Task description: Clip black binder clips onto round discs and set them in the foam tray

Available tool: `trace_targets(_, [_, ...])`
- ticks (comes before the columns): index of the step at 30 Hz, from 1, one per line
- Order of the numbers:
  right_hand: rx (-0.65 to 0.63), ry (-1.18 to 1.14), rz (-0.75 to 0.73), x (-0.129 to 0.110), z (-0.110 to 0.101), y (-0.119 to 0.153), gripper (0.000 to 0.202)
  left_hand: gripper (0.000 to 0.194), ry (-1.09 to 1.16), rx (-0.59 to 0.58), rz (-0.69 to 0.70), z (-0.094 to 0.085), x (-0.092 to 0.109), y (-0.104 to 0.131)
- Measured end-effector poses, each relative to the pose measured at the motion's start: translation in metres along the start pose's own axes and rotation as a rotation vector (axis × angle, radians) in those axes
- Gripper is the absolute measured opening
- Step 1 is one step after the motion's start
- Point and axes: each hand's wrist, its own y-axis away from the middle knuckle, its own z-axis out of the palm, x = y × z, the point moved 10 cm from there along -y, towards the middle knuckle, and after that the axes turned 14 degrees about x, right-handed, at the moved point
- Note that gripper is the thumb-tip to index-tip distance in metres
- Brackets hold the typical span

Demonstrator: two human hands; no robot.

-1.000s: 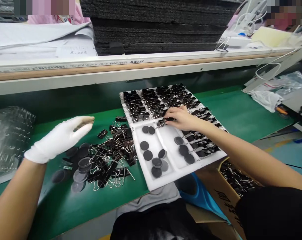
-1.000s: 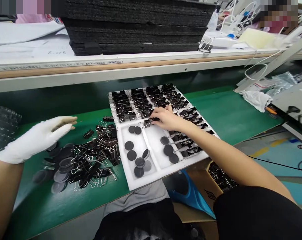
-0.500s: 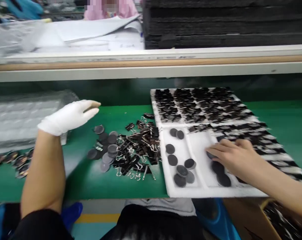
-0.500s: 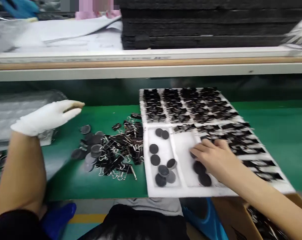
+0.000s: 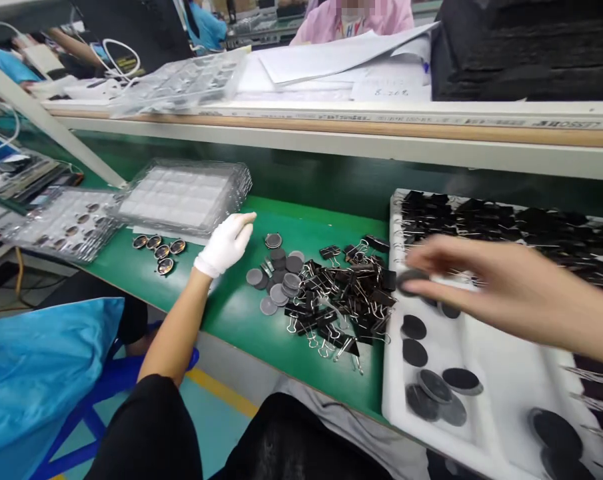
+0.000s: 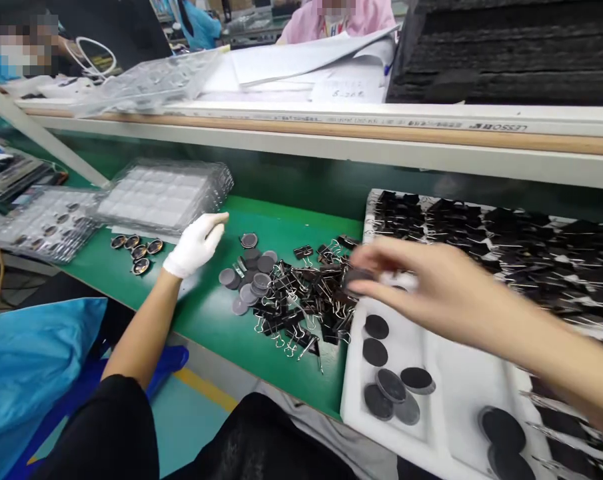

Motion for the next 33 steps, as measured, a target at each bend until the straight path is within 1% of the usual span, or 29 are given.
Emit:
trace_targets(1, [-0.052,-0.197,0.114,-0.015,0.028,-0.025,0.035,0.050,0.067,0.027,-0.009,-0.004,0.012,0.006])
trace_targets(3, [-0.086,-0.482,0.337,-0.039,0.085,-0.063,0.035,0.061,0.171,0.014,0.026,-0.005,0.041,0.021])
trace_targets(4, [-0.107,-0.586,0.436,-0.049,0.112,-0.074,0.033,0.069,0.172,-0.002,0.058,-0.004,0.054,0.030])
trace_targets(5, [-0.153,-0.684,0.528,-0.058,0.139,-0.079,0.030,0.072,0.133,0.001,0.082,-0.006,0.061,0.038])
trace_targets(6, [-0.206,-0.746,0.578,-0.066,0.161,-0.080,0.029,0.068,0.081,0.021,0.069,-0.008,0.061,0.046])
trace_targets(7, [-0.243,-0.770,0.579,-0.073,0.174,-0.081,0.028,0.060,0.022,0.034,0.041,-0.011,0.055,0.054])
trace_targets(8, [-0.257,-0.752,0.526,-0.077,0.179,-0.082,0.028,0.051,-0.037,0.043,0.000,-0.014,0.045,0.062])
trace_targets(9, [-0.243,-0.693,0.430,-0.078,0.175,-0.085,0.028,0.044,-0.093,0.028,-0.039,-0.016,0.033,0.072])
trace_targets(10, [-0.204,-0.608,0.315,-0.075,0.166,-0.088,0.027,0.041,-0.149,-0.015,-0.059,-0.015,0.023,0.083])
trace_targets(11, [-0.151,-0.508,0.201,-0.069,0.152,-0.092,0.024,0.040,-0.207,-0.072,-0.061,-0.014,0.015,0.095])
trace_targets(12, [-0.107,-0.409,0.124,-0.059,0.139,-0.095,0.020,0.042,-0.264,-0.134,-0.051,-0.011,0.009,0.106])
trace_targets(13, [-0.073,-0.330,0.085,-0.045,0.127,-0.097,0.017,0.046,-0.307,-0.198,-0.028,-0.008,0.005,0.117])
trace_targets(15, [-0.027,-0.181,0.077,-0.010,0.107,-0.100,0.017,0.062,-0.336,-0.282,0.023,-0.004,0.003,0.131])
trace_targets(16, [-0.002,-0.103,0.084,0.009,0.097,-0.101,0.018,0.069,-0.335,-0.287,0.030,-0.006,0.000,0.132])
trace_targets(17, [0.023,-0.021,0.082,0.026,0.089,-0.101,0.021,0.071,-0.348,-0.259,0.008,-0.012,-0.008,0.129])
trace_targets(18, [0.046,0.058,0.070,0.042,0.081,-0.100,0.026,0.069,-0.387,-0.198,-0.046,-0.023,-0.022,0.123])
trace_targets(19, [0.056,0.127,0.053,0.056,0.076,-0.098,0.032,0.064,-0.452,-0.117,-0.131,-0.038,-0.041,0.114])
trace_targets(20, [0.057,0.189,0.036,0.068,0.071,-0.096,0.037,0.061,-0.550,-0.008,-0.254,-0.059,-0.066,0.106])
trace_targets(21, [0.050,0.247,0.024,0.078,0.069,-0.093,0.040,0.063,-0.647,0.070,-0.376,-0.079,-0.091,0.100])
trace_targets(22, [0.032,0.305,0.020,0.087,0.067,-0.089,0.042,0.067,-0.714,0.083,-0.463,-0.092,-0.115,0.095])
trace_targets(23, [0.009,0.365,0.016,0.093,0.066,-0.085,0.041,0.072,-0.744,0.044,-0.504,-0.097,-0.135,0.090])
trace_targets(25, [-0.043,0.474,0.014,0.099,0.063,-0.078,0.040,0.073,-0.746,-0.074,-0.550,-0.097,-0.166,0.082])
trace_targets(26, [-0.075,0.512,0.011,0.098,0.063,-0.074,0.041,0.072,-0.739,-0.107,-0.547,-0.095,-0.175,0.078])
trace_targets(27, [-0.103,0.533,0.012,0.095,0.063,-0.071,0.041,0.071,-0.732,-0.121,-0.525,-0.092,-0.180,0.074])
trace_targets(28, [-0.125,0.543,0.015,0.092,0.062,-0.068,0.042,0.071,-0.726,-0.116,-0.486,-0.089,-0.179,0.070])
trace_targets(31, [-0.161,0.553,0.046,0.083,0.060,-0.066,0.040,0.072,-0.722,-0.047,-0.373,-0.079,-0.167,0.064])
trace_targets(33, [-0.201,0.531,0.058,0.079,0.063,-0.066,0.038,0.067,-0.718,0.014,-0.319,-0.078,-0.157,0.064])
